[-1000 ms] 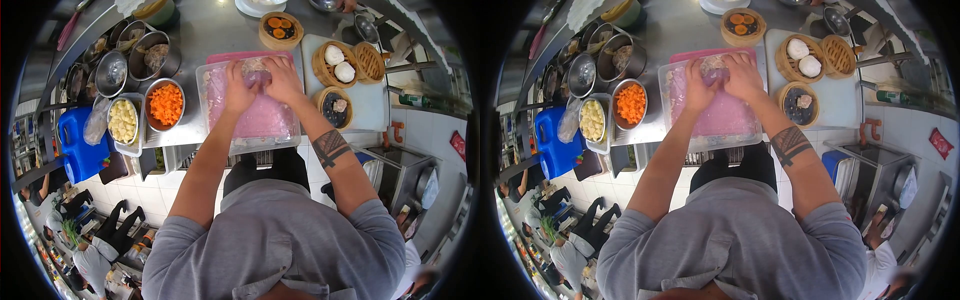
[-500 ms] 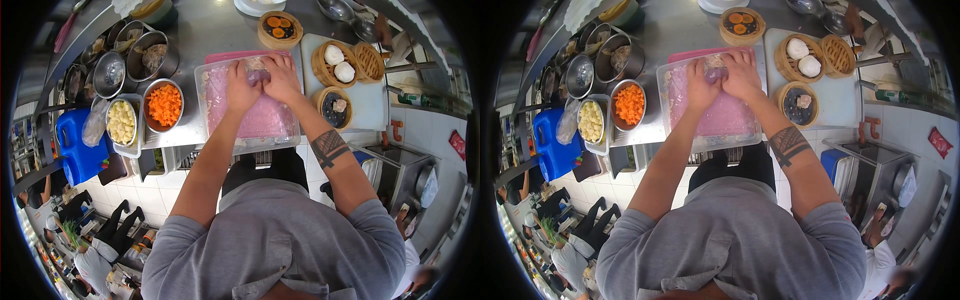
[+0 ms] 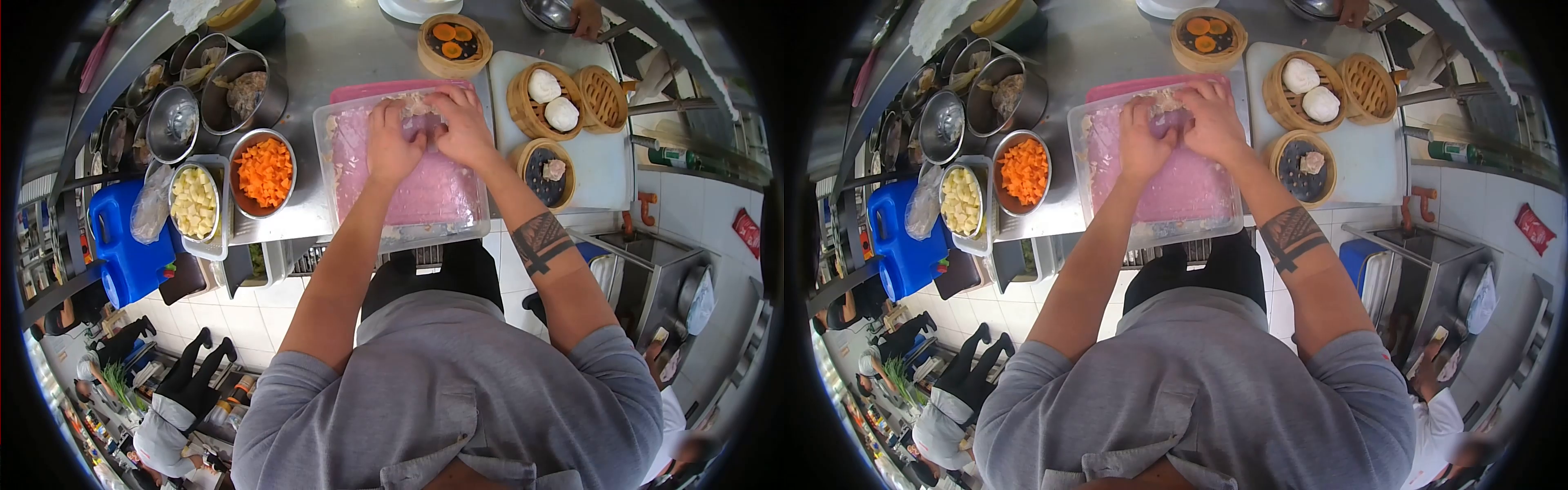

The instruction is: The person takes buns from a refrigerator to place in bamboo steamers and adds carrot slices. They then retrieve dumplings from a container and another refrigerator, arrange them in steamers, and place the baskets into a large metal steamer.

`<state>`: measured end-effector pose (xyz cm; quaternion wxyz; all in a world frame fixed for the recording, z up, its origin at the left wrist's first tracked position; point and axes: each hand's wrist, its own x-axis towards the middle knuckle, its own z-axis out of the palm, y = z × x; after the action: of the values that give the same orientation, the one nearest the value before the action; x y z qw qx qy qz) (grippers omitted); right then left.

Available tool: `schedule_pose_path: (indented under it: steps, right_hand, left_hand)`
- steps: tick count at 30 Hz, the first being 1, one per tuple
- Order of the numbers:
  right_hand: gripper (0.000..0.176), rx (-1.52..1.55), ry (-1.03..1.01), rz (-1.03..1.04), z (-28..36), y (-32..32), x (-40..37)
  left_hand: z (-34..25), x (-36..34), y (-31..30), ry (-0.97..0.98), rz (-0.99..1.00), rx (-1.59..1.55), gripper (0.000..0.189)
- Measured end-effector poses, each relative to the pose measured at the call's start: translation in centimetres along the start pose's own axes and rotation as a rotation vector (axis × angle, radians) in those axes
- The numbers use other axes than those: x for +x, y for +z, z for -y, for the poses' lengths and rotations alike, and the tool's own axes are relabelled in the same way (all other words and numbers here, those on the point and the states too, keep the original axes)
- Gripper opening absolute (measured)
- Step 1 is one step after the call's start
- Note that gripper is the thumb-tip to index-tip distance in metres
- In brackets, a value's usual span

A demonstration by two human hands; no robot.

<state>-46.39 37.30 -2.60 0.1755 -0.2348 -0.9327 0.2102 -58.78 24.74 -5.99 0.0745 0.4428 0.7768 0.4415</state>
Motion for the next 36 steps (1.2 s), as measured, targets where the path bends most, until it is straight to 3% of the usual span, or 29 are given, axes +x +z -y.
schedule_pose_path:
  steps: [2,8,22,30,32,36]
  right_hand:
    - [0.061,0.027,0.026,-0.103,0.0,0.3,0.0]
    - [0.062,-0.048,0.059,-0.112,0.5,0.6,-0.1]
    - [0.063,-0.098,0.045,-0.035,0.4,0.4,0.0]
    - [0.061,-0.044,0.029,-0.010,-0.1,0.3,-0.1]
    - [0.061,-0.025,-0.006,-0.122,-0.1,0.2,-0.2]
    - [0.061,-0.087,0.004,-0.051,0.7,0.1,-0.2]
  left_hand:
    - [-0.3,0.1,0.0,-0.042,-0.024,-0.047,0.079]
    - [-0.3,0.3,-0.1,-0.001,-0.006,0.075,0.089]
    - [0.2,0.5,-0.3,0.015,0.043,-0.075,0.073]
    - [0.2,0.3,-0.3,0.004,0.007,-0.111,0.072]
    - [0.1,0.5,-0.3,-0.011,-0.037,-0.131,0.071]
    - [0.5,0.7,-0.2,-0.030,0.026,-0.130,0.071]
